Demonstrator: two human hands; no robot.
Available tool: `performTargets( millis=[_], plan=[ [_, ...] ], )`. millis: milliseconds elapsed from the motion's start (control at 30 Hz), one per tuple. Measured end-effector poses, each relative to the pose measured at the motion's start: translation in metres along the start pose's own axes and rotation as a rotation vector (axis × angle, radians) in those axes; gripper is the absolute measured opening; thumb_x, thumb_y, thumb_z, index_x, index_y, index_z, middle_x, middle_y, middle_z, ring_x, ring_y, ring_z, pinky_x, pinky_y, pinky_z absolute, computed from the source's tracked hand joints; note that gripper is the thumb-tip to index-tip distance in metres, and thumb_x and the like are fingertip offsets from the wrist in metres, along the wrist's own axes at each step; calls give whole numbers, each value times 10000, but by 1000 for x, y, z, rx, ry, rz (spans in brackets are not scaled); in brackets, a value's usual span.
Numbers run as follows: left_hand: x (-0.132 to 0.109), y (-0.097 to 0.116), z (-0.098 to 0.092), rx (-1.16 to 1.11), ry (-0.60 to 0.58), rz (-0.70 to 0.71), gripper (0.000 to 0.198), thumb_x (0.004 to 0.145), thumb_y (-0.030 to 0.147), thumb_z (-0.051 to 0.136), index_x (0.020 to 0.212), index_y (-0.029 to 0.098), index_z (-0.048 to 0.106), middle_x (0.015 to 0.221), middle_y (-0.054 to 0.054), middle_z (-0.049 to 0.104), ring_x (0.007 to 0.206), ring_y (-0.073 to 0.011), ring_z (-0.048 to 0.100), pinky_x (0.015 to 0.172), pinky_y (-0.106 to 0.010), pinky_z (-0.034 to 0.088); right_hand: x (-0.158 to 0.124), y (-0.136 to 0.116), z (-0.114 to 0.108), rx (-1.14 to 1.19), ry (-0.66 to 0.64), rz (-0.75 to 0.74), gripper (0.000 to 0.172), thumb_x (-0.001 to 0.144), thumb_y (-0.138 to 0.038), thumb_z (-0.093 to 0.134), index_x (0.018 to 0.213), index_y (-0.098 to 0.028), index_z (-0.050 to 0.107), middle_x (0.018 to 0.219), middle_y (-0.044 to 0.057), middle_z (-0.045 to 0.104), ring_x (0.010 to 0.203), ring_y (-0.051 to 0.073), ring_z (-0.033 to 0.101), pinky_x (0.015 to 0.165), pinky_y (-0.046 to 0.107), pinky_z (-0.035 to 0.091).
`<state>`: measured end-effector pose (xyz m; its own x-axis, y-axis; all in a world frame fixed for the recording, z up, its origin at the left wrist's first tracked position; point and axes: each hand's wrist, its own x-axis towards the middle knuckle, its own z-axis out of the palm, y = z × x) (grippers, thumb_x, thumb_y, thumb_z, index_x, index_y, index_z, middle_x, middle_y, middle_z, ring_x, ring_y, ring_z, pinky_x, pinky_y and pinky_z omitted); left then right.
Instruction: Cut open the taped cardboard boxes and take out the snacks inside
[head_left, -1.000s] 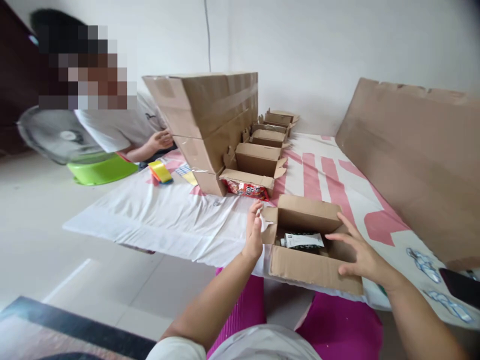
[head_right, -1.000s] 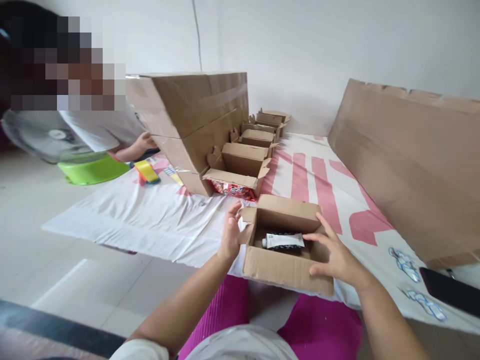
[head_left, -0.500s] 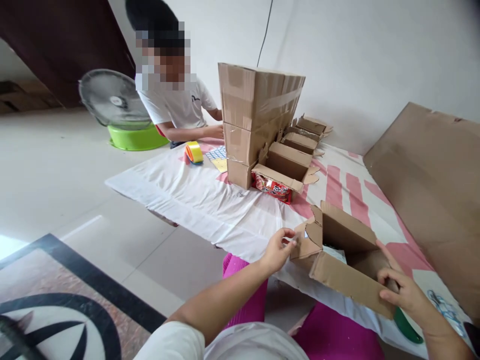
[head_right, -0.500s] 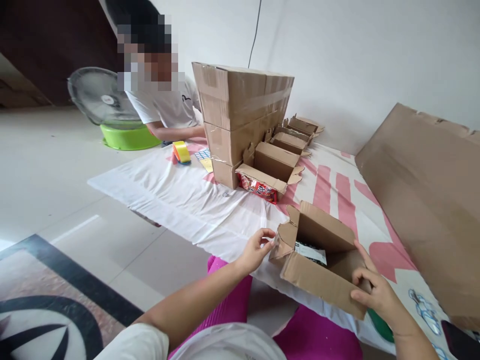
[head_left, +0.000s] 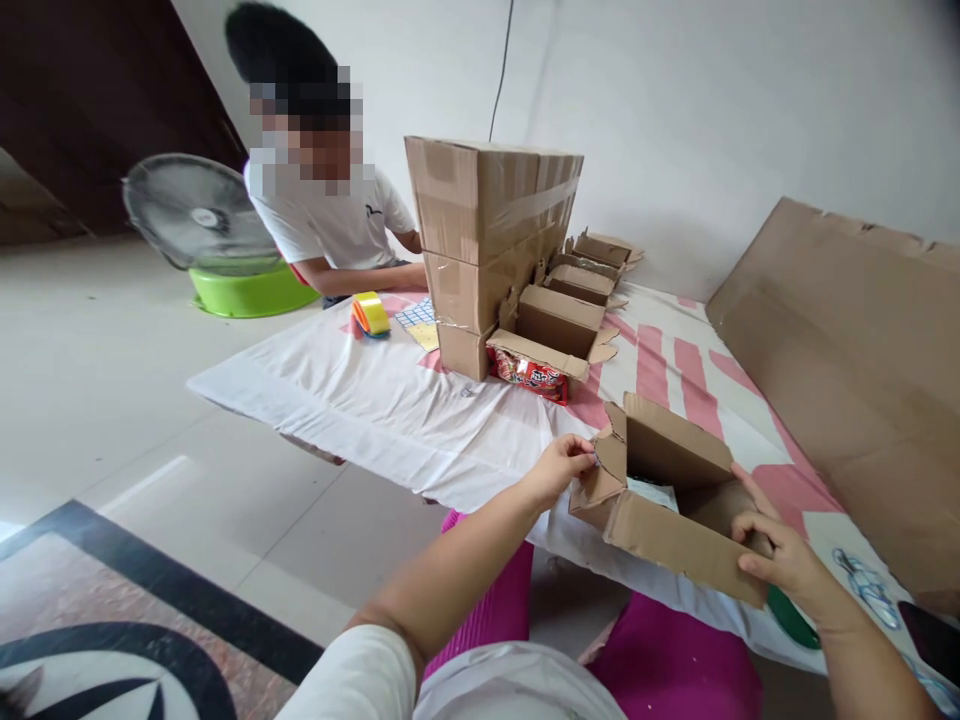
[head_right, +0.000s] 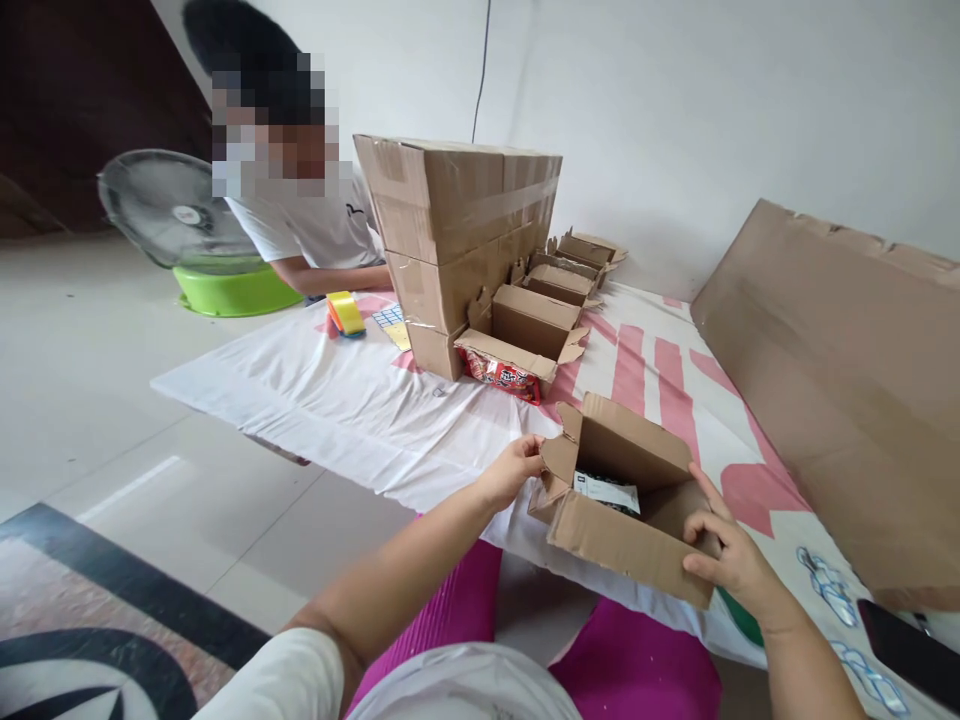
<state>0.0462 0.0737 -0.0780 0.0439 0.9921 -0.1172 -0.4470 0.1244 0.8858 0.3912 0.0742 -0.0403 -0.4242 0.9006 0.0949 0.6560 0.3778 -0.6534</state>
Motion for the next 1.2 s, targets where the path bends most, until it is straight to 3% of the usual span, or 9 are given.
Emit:
performTargets(
  millis=[200, 467, 600, 700, 833, 900, 1033, 1133, 1200],
  plan=[
    [-2, 5, 5, 1, 55, 22, 212, 567, 170, 745, 653, 165, 552, 584, 63, 551, 540, -70, 459, 550, -208, 317, -3, -6, 2, 46, 18, -3, 530, 652, -763, 651, 685, -236, 610, 1591, 117, 313, 1390, 400, 356, 1024, 443, 394],
    [-8, -2, 6, -88, 223, 94, 259, 552, 243, 704, 673, 194, 480, 593, 74, 526, 533, -71, 481, 568, -210, 384, -1, -12, 11, 89, 29, -24, 496, 673, -711, 691, 813, -237, 645, 1601, 131, 280, 1457, 384, 248, 1128, 488, 284],
    [-43, -5, -7, -106, 342, 146, 255, 619, 295, 654, 756, 218, 453, 668, 83, 511, 590, -73, 511, 618, -207, 418, 2, -26, 27, 144, 97, -41, 462, 768, -606, 675, 1066, -256, 621, 1615, 125, 234, 1475, 335, 222, 1152, 483, 264],
    [-86, -17, -19, -55, 363, 148, 262, 613, 224, 690, 761, 213, 474, 678, 84, 494, 587, -65, 484, 593, -187, 394, -7, -30, 45, 214, 295, -35, 575, 856, -603, 561, 1308, -255, 488, 1568, 134, 317, 1454, 302, 277, 1160, 478, 262],
    [-132, -48, -30, 209, 193, 59, 224, 674, 243, 746, 754, 191, 543, 680, 50, 530, 619, -98, 497, 595, -209, 401, -45, -27, 82, 326, 752, 146, 619, 891, -670, 425, 1313, -218, 442, 1411, 160, 464, 1348, 321, 396, 1142, 512, 267],
    [-141, -61, -28, 361, 32, 25, 202, 713, 274, 734, 774, 186, 563, 678, 38, 535, 624, -114, 502, 603, -225, 413, -68, -32, 107, 375, 842, 256, 487, 942, -596, 388, 1265, -234, 437, 1287, 157, 534, 1231, 306, 491, 1068, 513, 357],
    [-135, -68, 0, 560, -181, 29, 138, 762, 272, 671, 799, 192, 565, 707, 17, 558, 655, -134, 526, 635, -244, 438, -100, -60, 151, 518, 610, 274, 301, 914, -531, 509, 991, -249, 585, 875, 75, 680, 820, 242, 660, 748, 378, 547],
    [-125, -69, 32, 656, -277, 66, 119, 752, 275, 652, 770, 204, 558, 687, 17, 573, 634, -141, 538, 627, -251, 453, -104, -80, 165, 651, 385, 215, 395, 804, -588, 631, 967, -228, 642, 861, 65, 716, 799, 237, 678, 710, 355, 552],
    [-121, -73, 48, 682, -320, 84, 115, 742, 285, 649, 764, 210, 565, 679, 17, 587, 624, -150, 556, 624, -260, 468, -103, -85, 166, 705, 329, 213, 411, 795, -594, 628, 947, -213, 643, 869, 60, 719, 807, 228, 678, 713, 346, 541]
  ],
)
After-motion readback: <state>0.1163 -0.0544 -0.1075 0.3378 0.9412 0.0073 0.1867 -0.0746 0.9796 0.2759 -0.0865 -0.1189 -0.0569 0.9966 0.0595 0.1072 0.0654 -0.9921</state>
